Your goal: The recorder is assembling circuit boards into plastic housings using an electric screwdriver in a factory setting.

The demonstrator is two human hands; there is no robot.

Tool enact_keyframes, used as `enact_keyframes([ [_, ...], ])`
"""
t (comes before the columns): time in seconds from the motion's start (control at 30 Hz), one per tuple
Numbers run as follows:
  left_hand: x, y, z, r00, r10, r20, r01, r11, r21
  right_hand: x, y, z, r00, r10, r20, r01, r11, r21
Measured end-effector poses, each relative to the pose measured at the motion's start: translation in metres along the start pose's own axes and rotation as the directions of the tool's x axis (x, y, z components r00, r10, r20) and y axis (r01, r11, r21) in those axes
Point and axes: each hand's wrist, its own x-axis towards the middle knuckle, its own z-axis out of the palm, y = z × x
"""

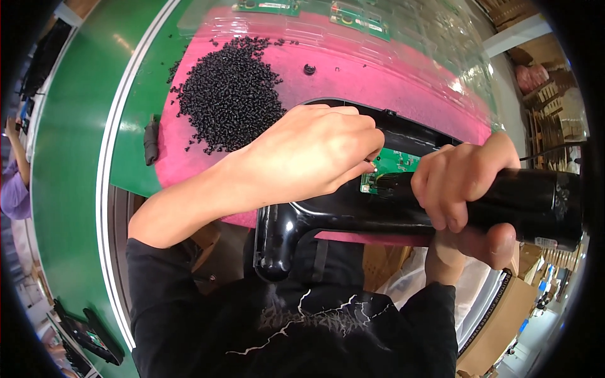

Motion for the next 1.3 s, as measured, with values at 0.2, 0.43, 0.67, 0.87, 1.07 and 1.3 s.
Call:
enact_keyframes([
  [0.2, -0.007, -0.004, 0.003, 1.0, 0.021, 0.012, -0.022, 0.999, 0.04, 0.002, 0.012, -0.004, 0.988, -0.037, 0.147, 0.03, 0.998, 0.049],
  [0.43, -0.007, -0.004, -0.004, 0.984, 0.055, 0.168, -0.058, 0.998, 0.015, -0.001, 0.007, -0.009, 0.967, -0.252, 0.045, 0.249, 0.966, 0.064],
  [0.67, 0.0, -0.001, -0.002, 0.989, 0.141, 0.036, -0.137, 0.986, -0.098, -0.006, -0.01, -0.014, 0.905, -0.41, -0.114, 0.426, 0.88, 0.213],
  [0.87, 0.003, 0.005, -0.004, 0.997, 0.075, -0.012, -0.076, 0.973, -0.22, -0.014, -0.015, -0.023, 0.887, -0.456, -0.076, 0.46, 0.855, 0.241],
  [1.07, 0.006, 0.012, -0.013, 0.999, 0.043, -0.008, -0.043, 0.995, -0.091, -0.034, -0.027, -0.049, 0.955, -0.26, -0.14, 0.239, 0.959, -0.151],
  [1.3, -0.002, 0.056, -0.086, 0.715, 0.533, -0.452, -0.501, 0.842, 0.199, -0.036, -0.018, -0.055, 0.982, -0.114, -0.152, 0.098, 0.989, -0.11],
])
